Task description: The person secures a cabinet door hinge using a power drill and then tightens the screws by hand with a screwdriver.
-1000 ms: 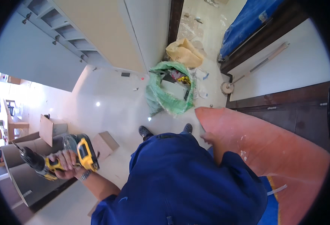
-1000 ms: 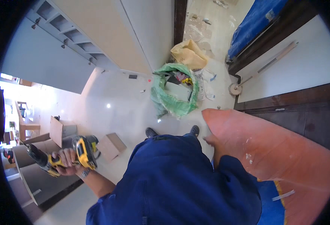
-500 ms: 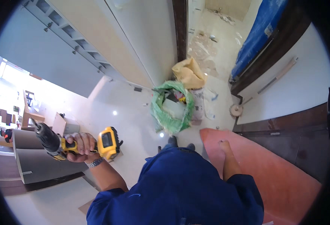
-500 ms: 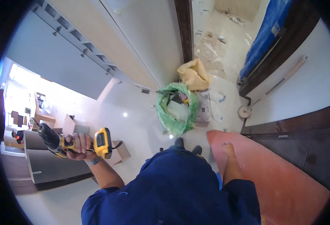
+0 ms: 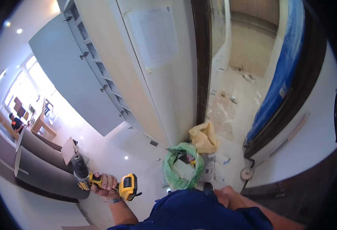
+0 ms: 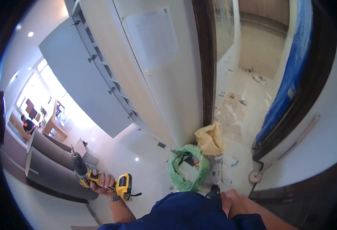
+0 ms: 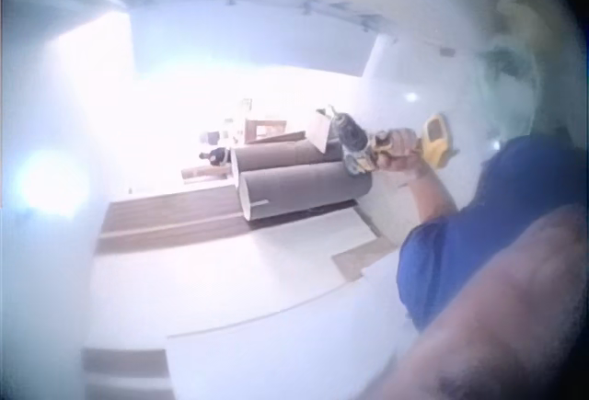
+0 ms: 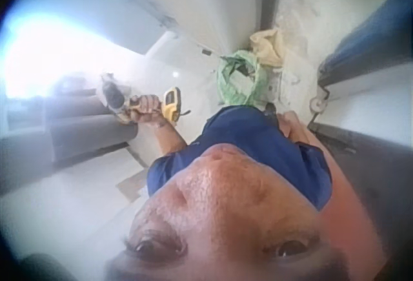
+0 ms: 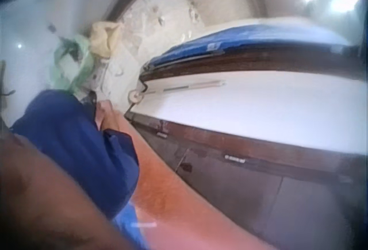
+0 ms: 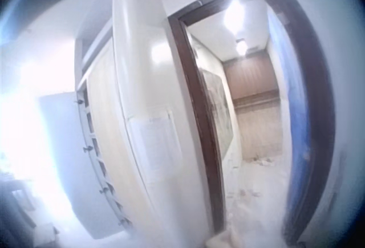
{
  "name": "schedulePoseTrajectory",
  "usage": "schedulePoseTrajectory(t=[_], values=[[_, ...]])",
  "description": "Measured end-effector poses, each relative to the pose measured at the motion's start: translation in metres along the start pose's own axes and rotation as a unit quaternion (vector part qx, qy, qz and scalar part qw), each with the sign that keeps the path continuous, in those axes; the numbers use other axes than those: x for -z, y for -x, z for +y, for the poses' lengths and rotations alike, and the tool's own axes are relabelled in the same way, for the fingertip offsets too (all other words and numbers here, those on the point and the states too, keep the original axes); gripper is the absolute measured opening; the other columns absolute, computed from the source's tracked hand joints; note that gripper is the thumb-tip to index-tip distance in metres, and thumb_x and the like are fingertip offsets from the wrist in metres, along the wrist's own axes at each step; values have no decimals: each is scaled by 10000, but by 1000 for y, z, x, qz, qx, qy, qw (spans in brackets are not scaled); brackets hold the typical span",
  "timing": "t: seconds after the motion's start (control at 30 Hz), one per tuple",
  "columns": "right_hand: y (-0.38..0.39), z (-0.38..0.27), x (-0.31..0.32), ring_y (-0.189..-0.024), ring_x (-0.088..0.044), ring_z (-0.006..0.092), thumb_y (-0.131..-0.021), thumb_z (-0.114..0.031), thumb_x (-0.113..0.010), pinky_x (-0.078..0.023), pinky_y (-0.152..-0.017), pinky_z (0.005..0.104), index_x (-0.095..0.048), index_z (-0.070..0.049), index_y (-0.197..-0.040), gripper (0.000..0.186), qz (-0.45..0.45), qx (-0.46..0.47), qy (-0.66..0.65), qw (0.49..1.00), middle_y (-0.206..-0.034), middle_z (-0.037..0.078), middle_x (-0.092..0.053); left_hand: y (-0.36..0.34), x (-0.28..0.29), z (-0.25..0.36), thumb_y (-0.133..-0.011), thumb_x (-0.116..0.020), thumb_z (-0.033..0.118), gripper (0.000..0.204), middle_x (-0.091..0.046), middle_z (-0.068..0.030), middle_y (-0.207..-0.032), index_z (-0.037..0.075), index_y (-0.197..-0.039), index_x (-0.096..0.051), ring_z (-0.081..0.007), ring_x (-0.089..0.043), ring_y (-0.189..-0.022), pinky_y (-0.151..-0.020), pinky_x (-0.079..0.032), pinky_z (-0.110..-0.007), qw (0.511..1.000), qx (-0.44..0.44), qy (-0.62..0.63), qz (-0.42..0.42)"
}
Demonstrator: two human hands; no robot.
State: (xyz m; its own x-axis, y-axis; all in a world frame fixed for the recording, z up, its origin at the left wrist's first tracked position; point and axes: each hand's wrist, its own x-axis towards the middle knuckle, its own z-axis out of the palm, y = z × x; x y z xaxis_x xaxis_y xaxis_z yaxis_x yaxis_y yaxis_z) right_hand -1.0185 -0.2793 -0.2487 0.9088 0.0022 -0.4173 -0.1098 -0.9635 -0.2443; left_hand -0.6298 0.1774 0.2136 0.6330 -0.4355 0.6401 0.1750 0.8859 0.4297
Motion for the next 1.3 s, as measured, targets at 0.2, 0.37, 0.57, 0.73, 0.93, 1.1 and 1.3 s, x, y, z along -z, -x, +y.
schedulePoseTrajectory(t=[0.2, 0.37, 0.57, 0.73, 0.93, 1.1, 1.3], values=[[-5, 96, -14, -705, -678, 267, -786, -191, -625, -528, -636, 398, -696, -71, -891, 175, -18, -114, -110, 987, -857, 148, -690, -12, -39, -30, -939, -595, 351, 451, -526, -7, -725, 73, -1276, -485, -114, -515, -624, -596, -440, -283, 991, -113, -19, 61], [-39, 124, 48, -680, -677, 282, -872, -259, -545, -534, -672, 391, -692, -57, -983, 273, -95, -188, -132, 969, -886, 160, -698, -20, -83, -55, -963, -561, 329, 451, -488, -20, -756, 71, -1314, -446, -117, -499, -666, -637, -429, -280, 981, -176, -56, 60], [-88, 175, 46, -703, -669, 319, -911, -341, -510, -528, -699, 402, -718, -26, -848, 383, -54, -135, -125, 981, -775, 169, -694, 5, -118, -72, -975, -540, 333, 452, -465, -22, -764, 68, -1327, -441, -116, -483, -663, -653, -434, -288, 969, -205, -101, 97], [-123, 162, 47, -732, -664, 343, -877, -402, -563, -524, -717, 404, -724, -21, -815, 418, -57, -65, -156, 984, -765, 192, -689, 12, -147, -78, -979, -541, 329, 437, -481, -25, -765, 76, -1320, -437, -115, -494, -682, -676, -464, -288, 948, -237, -164, 138], [-127, 130, 70, -748, -666, 348, -791, -456, -609, -525, -738, 420, -726, -26, -849, 450, -59, -122, -318, 938, -821, 195, -695, 13, -161, -70, -977, -546, 306, 428, -478, -27, -766, 60, -1315, -453, -117, -498, -693, -695, -472, -273, 932, -271, -204, 126], [-123, 137, 55, -850, -672, 379, -729, -319, -624, -531, -797, 417, -723, -18, -834, 333, 20, -65, -256, 964, -885, 212, -696, -1, -162, -69, -966, -567, 294, 413, -490, -32, -777, 40, -1286, -510, -120, -506, -704, -711, -477, -270, 925, -282, -204, 151], [-128, 153, 56, -898, -660, 399, -693, -272, -633, -516, -832, 429, -716, 13, -821, 323, -20, -176, -297, 938, -898, 259, -673, -6, -159, -67, -961, -577, 283, 415, -507, -39, -784, 32, -1284, -507, -132, -525, -720, -734, -494, -281, 916, -289, -227, 160]])
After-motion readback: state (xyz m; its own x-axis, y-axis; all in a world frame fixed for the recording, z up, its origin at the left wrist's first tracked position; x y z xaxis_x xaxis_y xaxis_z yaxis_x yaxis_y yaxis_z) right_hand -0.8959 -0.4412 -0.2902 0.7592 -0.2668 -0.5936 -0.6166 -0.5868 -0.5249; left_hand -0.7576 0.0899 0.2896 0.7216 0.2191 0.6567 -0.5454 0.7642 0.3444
